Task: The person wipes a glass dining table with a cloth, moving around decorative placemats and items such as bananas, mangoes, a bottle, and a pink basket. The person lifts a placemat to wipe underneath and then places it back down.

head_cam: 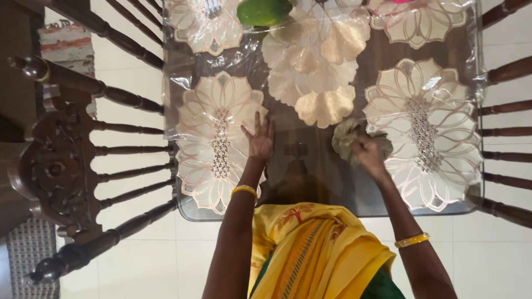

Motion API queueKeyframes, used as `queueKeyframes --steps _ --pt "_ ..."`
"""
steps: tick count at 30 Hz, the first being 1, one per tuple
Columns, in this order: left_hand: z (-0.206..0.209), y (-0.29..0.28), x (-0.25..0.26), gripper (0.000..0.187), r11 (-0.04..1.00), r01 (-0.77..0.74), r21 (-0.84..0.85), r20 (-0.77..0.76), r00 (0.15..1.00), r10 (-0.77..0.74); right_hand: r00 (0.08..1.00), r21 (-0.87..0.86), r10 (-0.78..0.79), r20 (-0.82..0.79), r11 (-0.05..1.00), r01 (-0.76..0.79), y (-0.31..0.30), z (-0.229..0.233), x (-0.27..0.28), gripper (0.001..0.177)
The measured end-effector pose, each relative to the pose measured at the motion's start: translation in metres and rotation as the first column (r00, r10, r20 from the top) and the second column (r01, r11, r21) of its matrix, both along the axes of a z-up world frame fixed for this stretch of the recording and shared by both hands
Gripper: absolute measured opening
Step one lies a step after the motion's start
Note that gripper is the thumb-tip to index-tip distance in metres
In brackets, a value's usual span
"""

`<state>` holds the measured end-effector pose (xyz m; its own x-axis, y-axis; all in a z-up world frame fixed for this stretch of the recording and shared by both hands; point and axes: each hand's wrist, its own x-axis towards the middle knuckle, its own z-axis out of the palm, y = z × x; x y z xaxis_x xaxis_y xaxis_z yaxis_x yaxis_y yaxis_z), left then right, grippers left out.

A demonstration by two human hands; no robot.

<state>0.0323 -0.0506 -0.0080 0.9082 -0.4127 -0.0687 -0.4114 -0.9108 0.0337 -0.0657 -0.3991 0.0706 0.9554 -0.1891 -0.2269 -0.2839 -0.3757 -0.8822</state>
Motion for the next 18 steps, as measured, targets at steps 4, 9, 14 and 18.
queueKeyframes --steps 4,9,14,18 --pt "-0.016 0.004 0.026 0.048 0.994 0.063 -0.086 0.054 0.997 -0.058 0.988 -0.128 0.146 0.039 0.982 -0.140 0.027 -0.031 -0.002 0.019" --pt "-0.012 0.004 0.047 0.027 0.937 -0.001 -0.348 0.106 0.994 0.040 0.955 -0.299 0.245 0.166 0.935 -0.188 0.070 -0.036 0.017 0.018" --pt "0.017 0.001 0.098 0.009 0.913 -0.047 -0.405 0.032 0.997 0.066 0.927 -0.248 0.193 0.321 0.962 -0.114 0.108 -0.019 0.058 0.019" --pt "0.038 -0.003 0.151 0.007 0.896 0.016 -0.443 0.124 0.991 0.043 0.951 -0.166 0.048 0.304 0.986 0.003 0.127 -0.007 0.091 0.013"
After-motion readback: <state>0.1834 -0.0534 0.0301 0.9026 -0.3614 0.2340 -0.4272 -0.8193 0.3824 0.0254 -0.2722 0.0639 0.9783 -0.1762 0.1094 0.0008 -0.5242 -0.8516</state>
